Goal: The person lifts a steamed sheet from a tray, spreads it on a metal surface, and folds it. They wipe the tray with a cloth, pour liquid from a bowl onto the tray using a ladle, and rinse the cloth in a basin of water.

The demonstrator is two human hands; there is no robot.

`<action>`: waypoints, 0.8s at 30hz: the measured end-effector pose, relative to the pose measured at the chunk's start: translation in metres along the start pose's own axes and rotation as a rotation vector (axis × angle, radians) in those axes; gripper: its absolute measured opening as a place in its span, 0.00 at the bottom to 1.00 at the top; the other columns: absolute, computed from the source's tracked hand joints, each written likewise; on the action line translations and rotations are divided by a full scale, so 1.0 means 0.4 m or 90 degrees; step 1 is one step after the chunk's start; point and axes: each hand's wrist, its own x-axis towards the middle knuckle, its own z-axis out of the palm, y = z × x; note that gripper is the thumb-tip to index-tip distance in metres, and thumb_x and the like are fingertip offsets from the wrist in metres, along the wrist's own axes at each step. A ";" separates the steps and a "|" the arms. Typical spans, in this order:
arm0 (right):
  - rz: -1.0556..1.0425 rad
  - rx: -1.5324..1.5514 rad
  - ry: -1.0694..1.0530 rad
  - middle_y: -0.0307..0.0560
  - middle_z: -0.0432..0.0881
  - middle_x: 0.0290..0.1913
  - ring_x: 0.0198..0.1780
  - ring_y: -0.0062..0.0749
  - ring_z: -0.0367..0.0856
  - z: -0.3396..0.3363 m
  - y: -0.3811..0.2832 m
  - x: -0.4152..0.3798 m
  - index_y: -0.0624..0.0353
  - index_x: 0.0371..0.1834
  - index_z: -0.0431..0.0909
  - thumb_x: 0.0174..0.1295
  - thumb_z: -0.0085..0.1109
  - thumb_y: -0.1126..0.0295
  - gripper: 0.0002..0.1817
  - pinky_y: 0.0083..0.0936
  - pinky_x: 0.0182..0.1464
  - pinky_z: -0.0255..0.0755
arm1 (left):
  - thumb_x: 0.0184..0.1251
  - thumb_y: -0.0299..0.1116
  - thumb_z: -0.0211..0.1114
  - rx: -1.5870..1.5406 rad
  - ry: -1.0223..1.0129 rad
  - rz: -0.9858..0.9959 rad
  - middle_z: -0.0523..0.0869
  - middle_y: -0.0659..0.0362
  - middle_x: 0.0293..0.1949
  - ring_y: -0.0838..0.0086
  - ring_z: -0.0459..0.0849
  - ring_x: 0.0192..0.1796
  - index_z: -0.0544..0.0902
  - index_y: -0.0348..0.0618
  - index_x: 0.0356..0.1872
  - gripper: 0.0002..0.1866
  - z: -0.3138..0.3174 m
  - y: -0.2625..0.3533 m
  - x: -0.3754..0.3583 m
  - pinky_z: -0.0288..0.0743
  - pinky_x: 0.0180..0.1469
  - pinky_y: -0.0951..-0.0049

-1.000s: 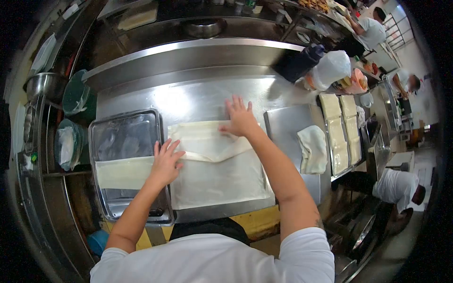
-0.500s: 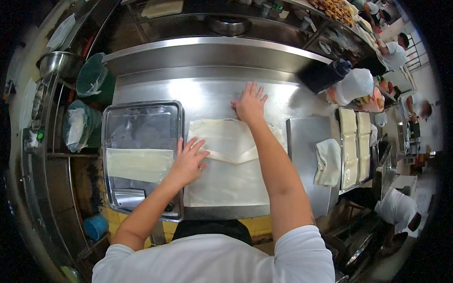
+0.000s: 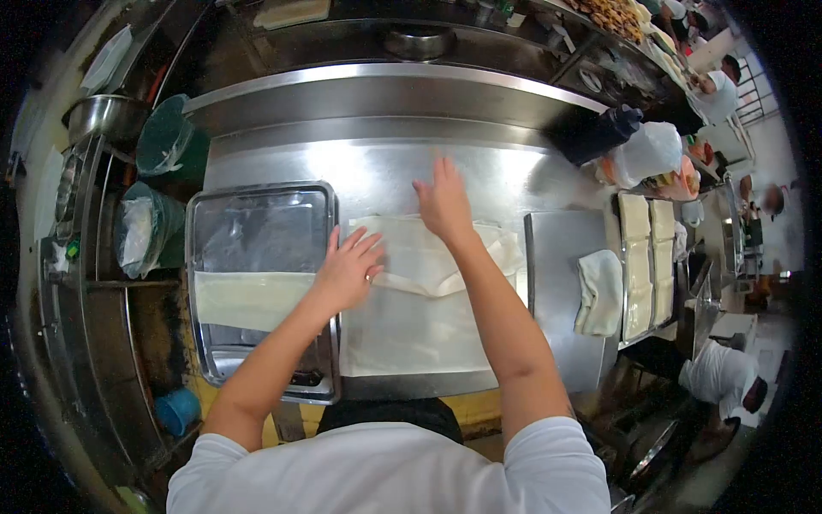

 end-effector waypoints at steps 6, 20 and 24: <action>-0.117 -0.089 -0.169 0.68 0.68 0.75 0.75 0.61 0.68 -0.050 0.047 -0.307 0.72 0.72 0.67 0.76 0.53 0.58 0.31 0.50 0.76 0.61 | 0.81 0.51 0.52 0.206 -0.048 -0.087 0.66 0.51 0.79 0.49 0.56 0.83 0.68 0.38 0.75 0.33 -0.007 -0.070 0.121 0.39 0.80 0.29; 0.056 -0.240 -0.058 0.67 0.63 0.78 0.80 0.59 0.61 -0.184 0.243 -0.225 0.71 0.75 0.65 0.80 0.43 0.51 0.33 0.51 0.81 0.50 | 0.71 0.57 0.63 0.232 0.082 -0.185 0.60 0.38 0.79 0.43 0.52 0.83 0.70 0.32 0.73 0.42 0.015 -0.064 0.323 0.39 0.79 0.29; 0.062 -0.208 -0.137 0.67 0.64 0.78 0.79 0.59 0.61 -0.196 0.249 -0.285 0.72 0.75 0.65 0.80 0.44 0.51 0.34 0.50 0.81 0.51 | 0.70 0.55 0.65 0.182 0.151 -0.225 0.61 0.39 0.79 0.43 0.53 0.83 0.71 0.33 0.72 0.40 -0.006 -0.085 0.332 0.40 0.79 0.30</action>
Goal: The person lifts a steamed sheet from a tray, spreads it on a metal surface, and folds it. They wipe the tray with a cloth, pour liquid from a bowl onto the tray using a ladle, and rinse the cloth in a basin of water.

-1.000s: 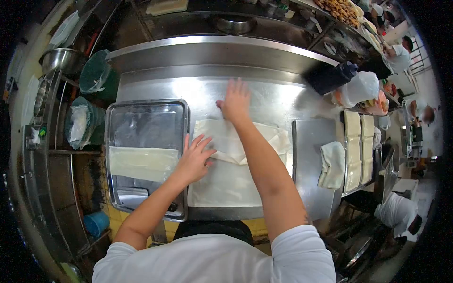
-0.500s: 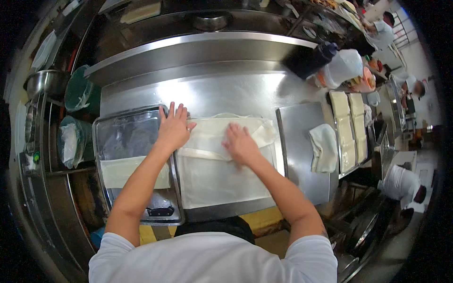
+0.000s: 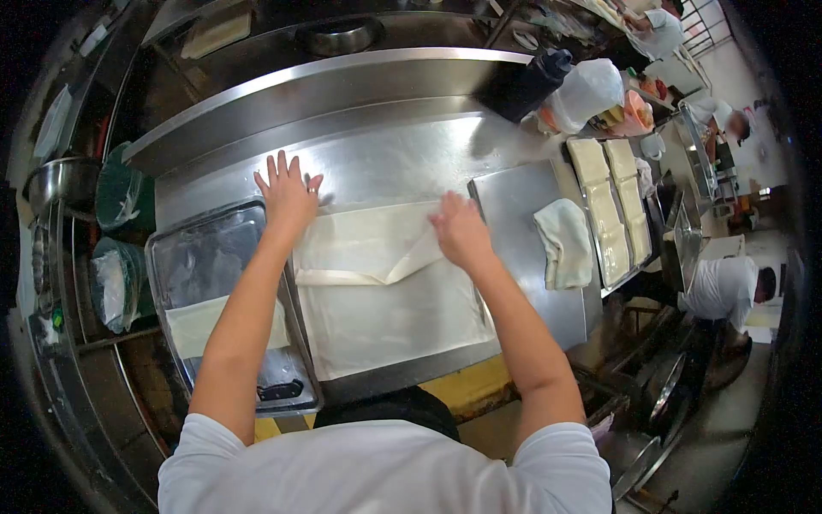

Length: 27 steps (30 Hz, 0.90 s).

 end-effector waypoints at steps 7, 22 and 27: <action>0.083 -0.121 0.025 0.67 0.69 0.75 0.77 0.57 0.66 0.025 0.039 0.029 0.74 0.71 0.67 0.79 0.45 0.50 0.34 0.51 0.78 0.56 | 0.67 0.44 0.71 -0.205 -0.139 0.205 0.64 0.41 0.77 0.44 0.55 0.82 0.81 0.39 0.63 0.28 -0.100 0.045 -0.263 0.40 0.80 0.32; -0.040 0.022 0.195 0.56 0.81 0.64 0.74 0.50 0.72 0.076 0.047 -0.106 0.59 0.50 0.84 0.59 0.61 0.74 0.15 0.59 0.78 0.57 | 0.62 0.30 0.73 -0.362 0.048 0.232 0.87 0.55 0.40 0.55 0.84 0.49 0.84 0.43 0.37 0.07 -0.131 0.041 -0.326 0.71 0.61 0.51; -0.019 0.053 0.092 0.53 0.87 0.55 0.68 0.45 0.79 0.048 0.068 -0.194 0.59 0.48 0.84 0.58 0.59 0.75 0.15 0.57 0.77 0.60 | 0.59 0.29 0.74 -0.308 -0.047 0.240 0.86 0.56 0.37 0.56 0.84 0.44 0.85 0.43 0.36 0.07 -0.126 0.015 -0.379 0.72 0.53 0.55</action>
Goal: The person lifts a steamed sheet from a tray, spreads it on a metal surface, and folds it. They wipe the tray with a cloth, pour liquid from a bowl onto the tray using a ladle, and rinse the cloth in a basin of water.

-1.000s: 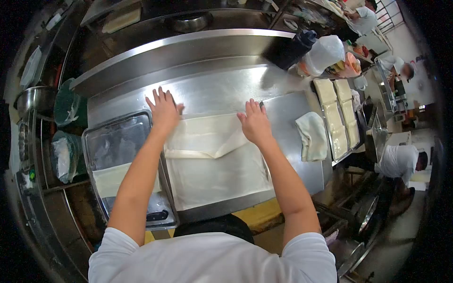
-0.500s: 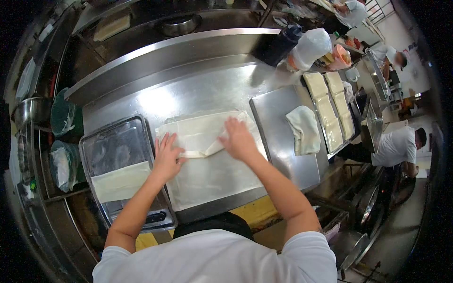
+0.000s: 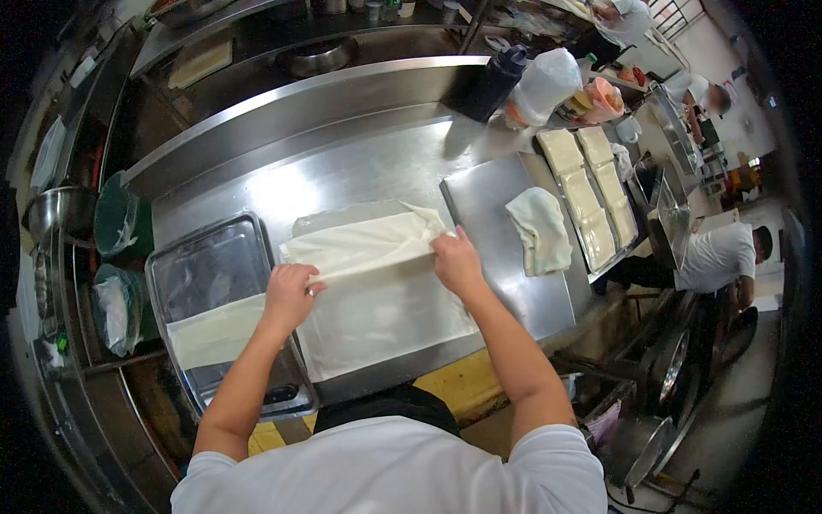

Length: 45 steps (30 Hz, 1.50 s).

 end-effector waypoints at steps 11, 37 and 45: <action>0.052 -0.294 -0.088 0.65 0.60 0.81 0.82 0.55 0.57 0.023 0.051 0.213 0.68 0.78 0.62 0.80 0.36 0.44 0.39 0.54 0.83 0.45 | 0.51 0.24 0.72 0.032 -0.006 0.003 0.83 0.56 0.33 0.57 0.82 0.43 0.89 0.47 0.34 0.08 0.017 -0.014 -0.057 0.72 0.54 0.55; -0.061 -0.043 0.055 0.61 0.75 0.70 0.72 0.62 0.69 -0.021 0.004 -0.587 0.59 0.41 0.85 0.53 0.62 0.74 0.12 0.68 0.79 0.48 | 0.55 0.42 0.77 0.118 -0.483 -0.203 0.91 0.49 0.41 0.52 0.88 0.48 0.94 0.51 0.39 0.12 -0.011 0.291 -0.428 0.81 0.53 0.55; 0.055 0.085 0.129 0.68 0.72 0.71 0.72 0.64 0.69 -0.065 -0.096 -0.867 0.63 0.54 0.83 0.56 0.62 0.74 0.20 0.53 0.75 0.62 | 0.60 0.48 0.77 0.103 -0.390 -0.083 0.89 0.45 0.48 0.48 0.85 0.54 0.90 0.44 0.50 0.23 0.037 0.515 -0.411 0.79 0.58 0.54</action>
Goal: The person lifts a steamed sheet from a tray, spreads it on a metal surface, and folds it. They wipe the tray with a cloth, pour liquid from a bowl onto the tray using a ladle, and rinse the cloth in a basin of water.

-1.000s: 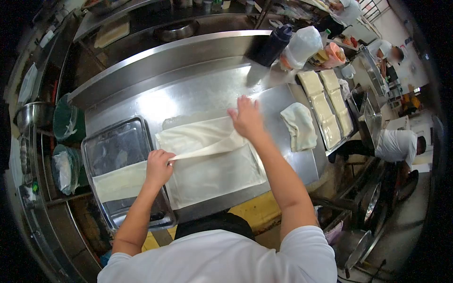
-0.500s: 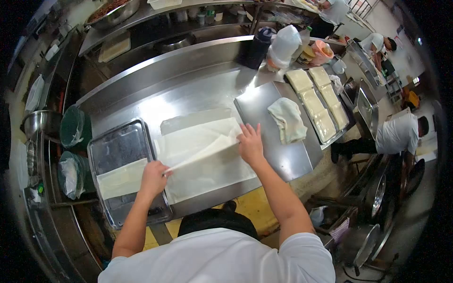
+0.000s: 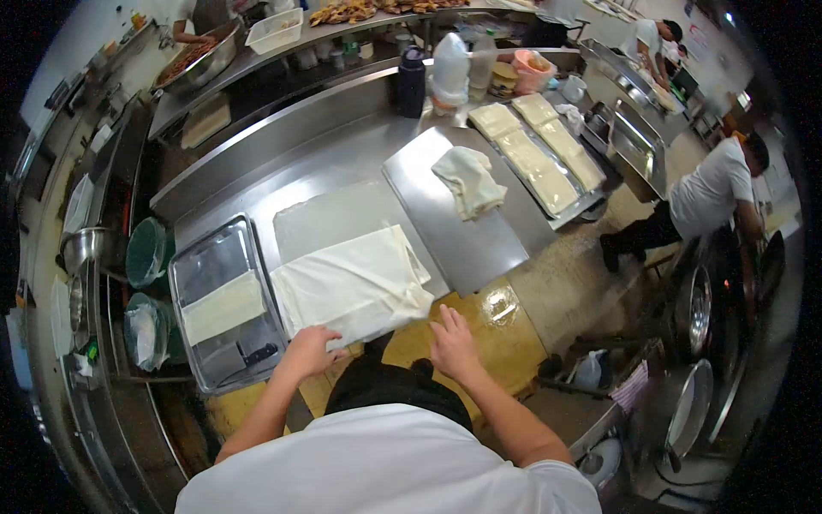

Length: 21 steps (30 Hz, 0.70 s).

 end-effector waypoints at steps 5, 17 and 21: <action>0.121 0.076 0.055 0.66 0.73 0.70 0.70 0.59 0.72 -0.058 -0.048 -0.097 0.65 0.54 0.83 0.59 0.64 0.73 0.19 0.44 0.71 0.70 | 0.63 0.42 0.75 -0.054 0.016 0.223 0.89 0.46 0.44 0.48 0.86 0.50 0.90 0.42 0.47 0.17 0.018 0.201 0.060 0.80 0.55 0.53; 0.600 0.045 0.299 0.63 0.81 0.64 0.65 0.58 0.78 -0.060 -0.345 -0.471 0.65 0.54 0.85 0.64 0.62 0.68 0.17 0.43 0.70 0.71 | 0.66 0.42 0.72 0.084 -0.284 0.756 0.90 0.47 0.41 0.49 0.87 0.47 0.90 0.40 0.46 0.16 0.150 0.404 0.057 0.81 0.52 0.54; 0.722 0.091 0.341 0.61 0.82 0.63 0.66 0.56 0.79 -0.028 -0.511 -0.546 0.63 0.54 0.85 0.66 0.63 0.65 0.18 0.43 0.70 0.71 | 0.66 0.42 0.72 0.096 -0.362 0.832 0.90 0.46 0.42 0.48 0.87 0.46 0.90 0.41 0.47 0.16 0.209 0.393 -0.002 0.81 0.51 0.55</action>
